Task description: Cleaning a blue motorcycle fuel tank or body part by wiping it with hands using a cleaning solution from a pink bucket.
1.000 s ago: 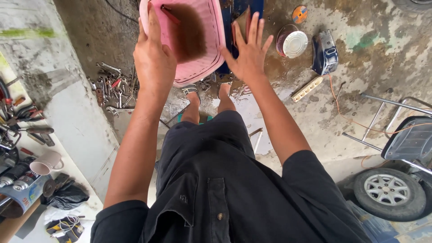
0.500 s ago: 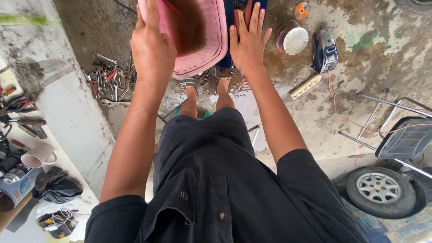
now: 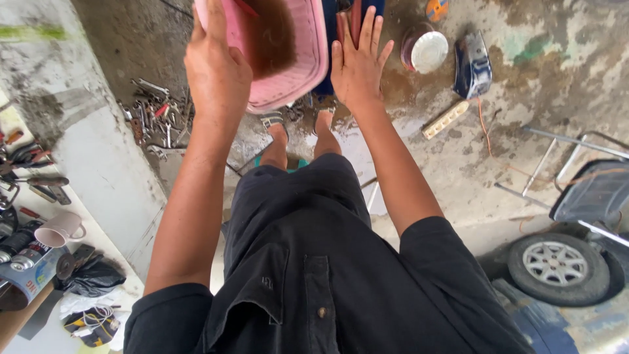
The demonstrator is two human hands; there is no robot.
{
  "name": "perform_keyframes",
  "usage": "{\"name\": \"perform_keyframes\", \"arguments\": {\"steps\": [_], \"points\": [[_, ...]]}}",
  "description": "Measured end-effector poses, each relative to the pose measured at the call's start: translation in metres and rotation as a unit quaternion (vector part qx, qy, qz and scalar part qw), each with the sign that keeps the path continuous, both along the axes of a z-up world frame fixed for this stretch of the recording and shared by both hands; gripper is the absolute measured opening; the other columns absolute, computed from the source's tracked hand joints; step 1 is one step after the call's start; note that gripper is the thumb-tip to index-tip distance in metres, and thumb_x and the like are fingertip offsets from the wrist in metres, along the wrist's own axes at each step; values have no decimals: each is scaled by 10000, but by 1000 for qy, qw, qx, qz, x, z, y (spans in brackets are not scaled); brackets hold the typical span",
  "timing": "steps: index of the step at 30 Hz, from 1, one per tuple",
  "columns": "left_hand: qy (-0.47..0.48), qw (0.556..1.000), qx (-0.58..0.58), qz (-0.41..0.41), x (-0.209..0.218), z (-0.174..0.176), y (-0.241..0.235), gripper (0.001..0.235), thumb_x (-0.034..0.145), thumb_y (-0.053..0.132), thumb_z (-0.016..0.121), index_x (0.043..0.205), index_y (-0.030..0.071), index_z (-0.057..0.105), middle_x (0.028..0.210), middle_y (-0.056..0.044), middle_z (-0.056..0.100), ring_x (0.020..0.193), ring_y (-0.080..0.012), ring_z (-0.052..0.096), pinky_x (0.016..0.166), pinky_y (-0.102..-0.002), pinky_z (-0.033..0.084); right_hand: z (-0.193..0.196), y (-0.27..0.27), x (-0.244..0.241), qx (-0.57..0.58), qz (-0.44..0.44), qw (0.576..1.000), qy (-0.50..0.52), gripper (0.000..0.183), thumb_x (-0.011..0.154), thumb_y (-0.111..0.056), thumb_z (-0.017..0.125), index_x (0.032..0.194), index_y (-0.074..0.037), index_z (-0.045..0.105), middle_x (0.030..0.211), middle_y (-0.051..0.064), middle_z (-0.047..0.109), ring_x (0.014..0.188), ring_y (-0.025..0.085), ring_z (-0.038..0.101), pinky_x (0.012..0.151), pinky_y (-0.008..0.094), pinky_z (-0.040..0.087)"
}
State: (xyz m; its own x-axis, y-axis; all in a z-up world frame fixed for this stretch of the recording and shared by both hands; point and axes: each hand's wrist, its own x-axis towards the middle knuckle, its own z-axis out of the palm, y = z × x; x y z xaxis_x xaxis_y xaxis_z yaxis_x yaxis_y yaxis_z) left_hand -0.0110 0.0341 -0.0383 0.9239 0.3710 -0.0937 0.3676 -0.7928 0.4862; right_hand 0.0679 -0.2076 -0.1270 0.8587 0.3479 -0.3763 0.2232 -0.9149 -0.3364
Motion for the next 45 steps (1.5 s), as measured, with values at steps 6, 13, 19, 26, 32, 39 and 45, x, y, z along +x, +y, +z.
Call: {"name": "perform_keyframes", "arguments": {"steps": [6, 13, 19, 26, 32, 39, 45], "points": [[20, 999, -23, 29, 1, -1, -5, 856, 830, -112, 430, 1604, 212, 261, 1577, -333, 456, 709, -501, 624, 609, -542, 506, 22, -23, -31, -54, 14, 998, 12, 613, 1118, -506, 142, 1686, -330, 291, 1683, 166, -93, 1548, 391, -124, 1190, 738, -86], [-20, 1000, -2, -1, -4, 0, -2, 833, 828, -127, 416, 1603, 137, 262, 1391, -424, 593, 643, -445, 606, 602, -504, 507, 9, -23, -43, -49, 4, 997, -58, 546, 1180, -453, 161, 1708, -343, 249, 1697, 160, -100, 1590, 392, -68, 1225, 758, 27], [27, 1000, -4, 14, -5, -5, -5, 933, 823, -110, 490, 1633, 241, 188, 1577, -308, 484, 869, -504, 653, 755, -559, 559, -7, -36, -5, -63, -19, 997, -35, 660, 1126, -630, -40, 1719, -378, 104, 1629, 120, -336, 1513, 360, -270, 1172, 766, -115], [-7, 1000, 9, 7, -8, 0, -6, 857, 824, -137, 445, 1607, 156, 260, 1559, -371, 452, 547, -379, 554, 540, -479, 482, 4, -34, -40, -47, -26, 999, -6, 633, 1129, -589, 32, 1706, -332, 75, 1677, 127, -239, 1553, 367, -218, 1179, 761, -113], [3, 1000, -4, 20, -9, -7, -11, 860, 811, -119, 457, 1609, 148, 280, 1520, -411, 465, 632, -424, 616, 604, -488, 530, -16, -36, 49, -16, -61, 998, 10, 713, 1075, -596, 16, 1709, -379, 258, 1651, 114, -229, 1536, 362, -214, 1195, 754, -89], [10, 999, 28, 36, -5, -5, -19, 794, 859, -139, 510, 1598, 84, 327, 1453, -489, 450, 462, -328, 576, 545, -440, 527, 7, -23, 47, -8, -12, 999, 37, 766, 1015, -647, 12, 1679, -352, 251, 1682, 120, -165, 1544, 368, -201, 1171, 742, -135], [24, 997, 29, 63, -8, 2, -30, 805, 828, -152, 489, 1587, 80, 354, 1486, -464, 427, 520, -378, 606, 541, -456, 519, 0, -13, 88, -34, -19, 998, 51, 683, 1052, -612, -45, 1693, -384, 21, 1668, 164, -277, 1552, 391, -245, 1204, 722, -136]]}}
